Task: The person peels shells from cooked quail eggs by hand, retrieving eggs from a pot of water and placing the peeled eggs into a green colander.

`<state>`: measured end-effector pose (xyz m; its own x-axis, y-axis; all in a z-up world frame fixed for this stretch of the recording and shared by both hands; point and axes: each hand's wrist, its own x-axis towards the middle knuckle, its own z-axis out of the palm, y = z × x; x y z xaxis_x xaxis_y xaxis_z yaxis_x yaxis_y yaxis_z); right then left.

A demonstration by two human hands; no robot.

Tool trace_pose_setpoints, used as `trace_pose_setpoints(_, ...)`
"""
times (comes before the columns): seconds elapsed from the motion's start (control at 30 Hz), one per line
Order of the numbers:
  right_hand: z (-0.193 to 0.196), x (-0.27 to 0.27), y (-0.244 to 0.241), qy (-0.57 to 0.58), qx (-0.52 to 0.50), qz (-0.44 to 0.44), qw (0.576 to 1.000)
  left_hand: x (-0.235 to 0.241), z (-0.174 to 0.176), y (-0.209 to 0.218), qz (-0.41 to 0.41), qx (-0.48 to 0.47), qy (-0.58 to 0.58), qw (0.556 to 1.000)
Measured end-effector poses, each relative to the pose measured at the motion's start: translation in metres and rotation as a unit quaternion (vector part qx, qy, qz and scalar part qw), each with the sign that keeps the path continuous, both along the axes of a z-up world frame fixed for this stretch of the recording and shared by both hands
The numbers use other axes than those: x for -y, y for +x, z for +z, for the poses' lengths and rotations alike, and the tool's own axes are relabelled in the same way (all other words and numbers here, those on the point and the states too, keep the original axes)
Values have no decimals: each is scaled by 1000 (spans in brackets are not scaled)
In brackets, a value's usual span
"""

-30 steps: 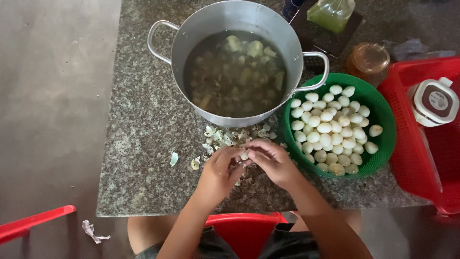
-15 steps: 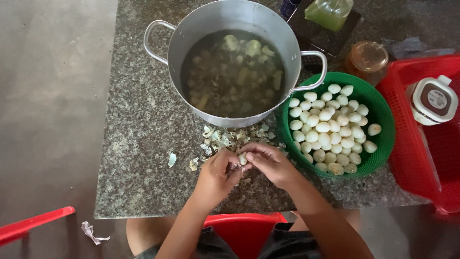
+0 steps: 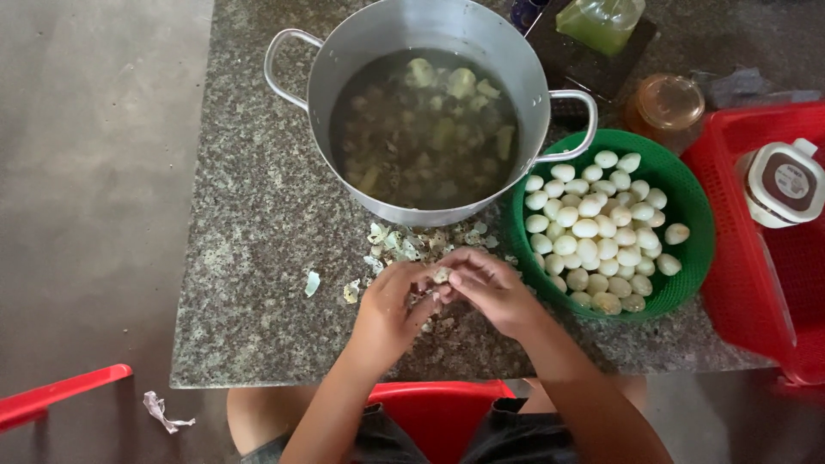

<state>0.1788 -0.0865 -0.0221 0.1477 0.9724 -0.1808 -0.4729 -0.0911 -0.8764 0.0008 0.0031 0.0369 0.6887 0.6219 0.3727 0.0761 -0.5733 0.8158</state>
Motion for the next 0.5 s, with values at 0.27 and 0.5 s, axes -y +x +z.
trace_pose_setpoints(0.27,-4,0,3,19,29,1,999,4,-5,-2,-1,8,18,1000)
trace_pose_setpoints(0.5,5,0,2,27,66,-30,997,4,-19,0,12,4,36,999)
